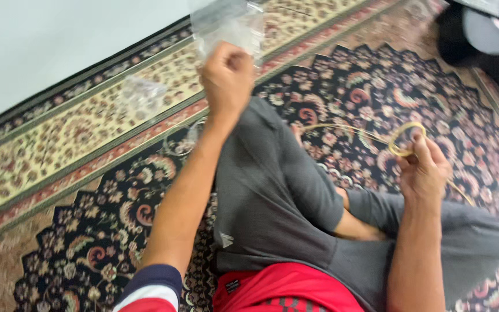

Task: The person sits on a rug and wraps a thin yellow wire around a circular metal frame. They repeatedly wind the wire around the frame by hand, creating a coiled pattern.

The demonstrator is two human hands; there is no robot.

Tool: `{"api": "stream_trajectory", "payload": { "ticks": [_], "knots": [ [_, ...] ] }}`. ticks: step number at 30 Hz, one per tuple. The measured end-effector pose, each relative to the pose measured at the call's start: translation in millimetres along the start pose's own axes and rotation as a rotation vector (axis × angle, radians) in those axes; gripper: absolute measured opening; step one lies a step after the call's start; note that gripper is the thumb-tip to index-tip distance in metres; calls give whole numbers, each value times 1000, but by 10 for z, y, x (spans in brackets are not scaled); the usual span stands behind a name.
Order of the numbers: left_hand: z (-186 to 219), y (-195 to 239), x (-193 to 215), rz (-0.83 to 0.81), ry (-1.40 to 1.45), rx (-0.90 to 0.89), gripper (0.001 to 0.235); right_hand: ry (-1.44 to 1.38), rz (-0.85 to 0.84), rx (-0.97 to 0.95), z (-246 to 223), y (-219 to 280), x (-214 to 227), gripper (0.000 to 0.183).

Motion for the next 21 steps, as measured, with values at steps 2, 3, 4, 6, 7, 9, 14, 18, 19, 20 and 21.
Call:
{"api": "stream_trajectory", "payload": {
  "ticks": [2,3,4,6,7,9,14,18,19,20,21],
  "knots": [
    [300,257,-413,-137,28,-4,11,-10,5,67,-87,120,10,20],
    [470,412,-648,-253,40,-6,15,-9,-14,136,-150,182,28,21],
    [530,589,-859,-283,62,-19,15,-22,23,138,-72,181,85,21],
    [608,974,-1287,-405,-58,-10,13,6,74,286,20,169,167,12],
    [711,1100,-1406,-434,-44,-23,13,-3,108,282,-25,236,192,12],
    [874,1363,-1647,-582,-42,9,13,-11,111,377,-172,357,173,12],
    [1084,1784,-1943,-651,45,-111,15,56,174,464,-212,340,331,9],
    [1176,1994,-2080,-688,103,-73,16,11,166,463,-101,218,427,11],
    [1171,2042,-2105,-697,96,-71,16,7,168,453,-126,211,439,11],
    [1161,2082,-2120,-698,85,-72,15,11,162,454,-155,209,438,11],
    [1150,2125,-2137,-699,73,-73,15,15,155,455,-183,201,438,11]
  ]
}}
Point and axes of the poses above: each hand's wrist, its own y-axis away from the middle knuckle, its own x-axis out of the back of the hand, z = x × y, the point moved 5 cm from there along -y, towards the middle knuckle, and after that the axes turned 8 degrees about y, right-handed, at the moved point
